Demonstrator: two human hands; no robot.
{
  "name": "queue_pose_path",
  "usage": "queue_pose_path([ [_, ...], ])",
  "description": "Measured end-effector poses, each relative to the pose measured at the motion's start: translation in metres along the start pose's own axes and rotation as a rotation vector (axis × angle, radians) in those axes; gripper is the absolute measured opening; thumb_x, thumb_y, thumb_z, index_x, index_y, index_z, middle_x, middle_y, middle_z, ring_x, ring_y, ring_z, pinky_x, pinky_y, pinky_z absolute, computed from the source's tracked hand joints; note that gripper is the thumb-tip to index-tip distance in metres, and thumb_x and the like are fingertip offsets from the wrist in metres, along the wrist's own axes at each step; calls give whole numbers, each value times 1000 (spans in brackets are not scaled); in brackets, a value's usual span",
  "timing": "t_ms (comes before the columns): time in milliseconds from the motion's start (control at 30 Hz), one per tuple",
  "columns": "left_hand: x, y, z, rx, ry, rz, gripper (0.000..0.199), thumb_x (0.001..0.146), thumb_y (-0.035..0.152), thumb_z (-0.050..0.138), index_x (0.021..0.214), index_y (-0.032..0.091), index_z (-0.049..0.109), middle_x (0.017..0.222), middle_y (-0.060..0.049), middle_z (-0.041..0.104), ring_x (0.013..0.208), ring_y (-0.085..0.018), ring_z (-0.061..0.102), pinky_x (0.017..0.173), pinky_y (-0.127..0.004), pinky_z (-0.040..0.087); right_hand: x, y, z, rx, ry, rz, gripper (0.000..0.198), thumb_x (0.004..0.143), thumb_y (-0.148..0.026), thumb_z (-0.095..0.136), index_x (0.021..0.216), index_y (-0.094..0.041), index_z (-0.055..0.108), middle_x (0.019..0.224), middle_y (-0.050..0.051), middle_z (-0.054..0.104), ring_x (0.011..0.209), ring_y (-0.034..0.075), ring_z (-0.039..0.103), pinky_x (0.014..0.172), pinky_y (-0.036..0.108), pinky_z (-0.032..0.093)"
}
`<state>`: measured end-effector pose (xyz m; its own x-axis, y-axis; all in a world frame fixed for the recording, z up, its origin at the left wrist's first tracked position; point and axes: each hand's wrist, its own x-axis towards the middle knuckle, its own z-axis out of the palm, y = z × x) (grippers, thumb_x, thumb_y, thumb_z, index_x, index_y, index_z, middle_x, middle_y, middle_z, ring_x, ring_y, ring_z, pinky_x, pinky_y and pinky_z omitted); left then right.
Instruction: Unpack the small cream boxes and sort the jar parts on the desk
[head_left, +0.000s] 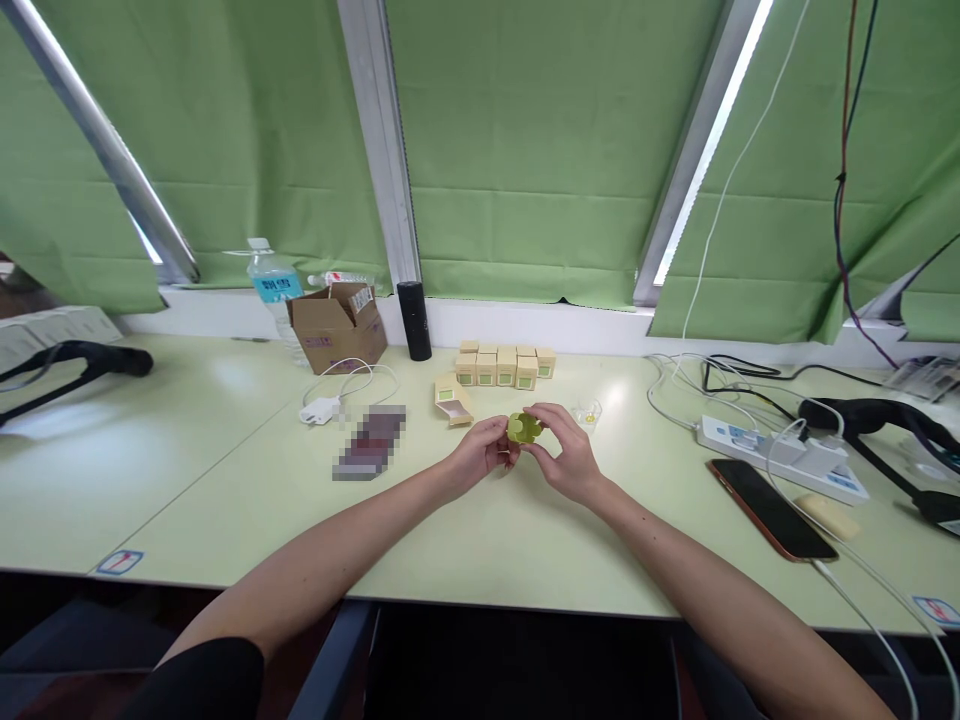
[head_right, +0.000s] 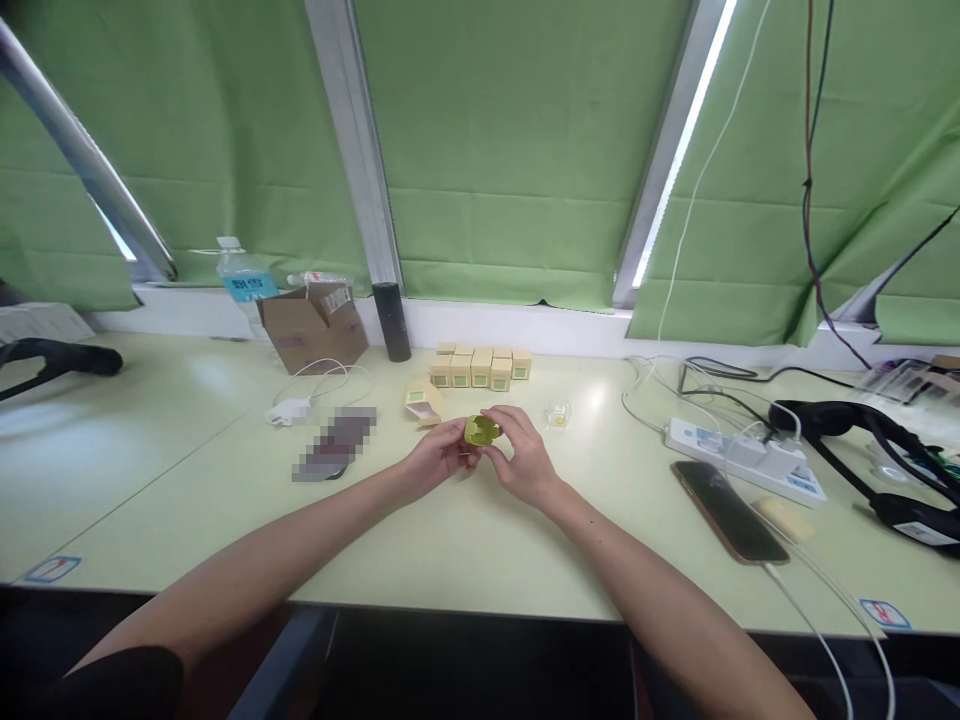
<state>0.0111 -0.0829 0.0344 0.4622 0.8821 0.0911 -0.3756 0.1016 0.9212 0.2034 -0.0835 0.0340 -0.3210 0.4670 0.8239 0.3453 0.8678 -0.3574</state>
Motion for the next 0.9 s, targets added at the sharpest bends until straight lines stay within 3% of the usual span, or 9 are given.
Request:
queue_pose_path([
  [300,-1,-1,7,-31,-7,-21,26,84,38,75,93,16,64,72,-2,61,61,-14,56,59,-29,45,0,-4,3,21,6,20,28,95,-21,63,122,-26,57,116,12,68,109,28,66,80,46,63],
  [467,1,-1,1,-37,52,44,34,85,48,77,96,18,67,95,-8,70,81,-19,66,65,-30,49,0,0,3,15,0,34,22,94,-20,63,116,-26,59,114,11,67,108,27,65,76,44,63],
  [633,-2,7,1,4,-52,53,45,84,46,82,117,16,71,113,-14,71,96,-22,67,78,-32,52,0,2,3,-17,-60,71,24,93,-18,62,116,-26,61,116,12,66,106,27,65,77,44,64],
  [900,1,-1,-6,64,-67,22,58,77,37,90,127,20,67,102,-8,69,93,-18,66,87,-34,52,-1,3,6,1,-68,90,15,97,-16,57,102,-24,69,107,10,67,98,23,68,82,43,63],
])
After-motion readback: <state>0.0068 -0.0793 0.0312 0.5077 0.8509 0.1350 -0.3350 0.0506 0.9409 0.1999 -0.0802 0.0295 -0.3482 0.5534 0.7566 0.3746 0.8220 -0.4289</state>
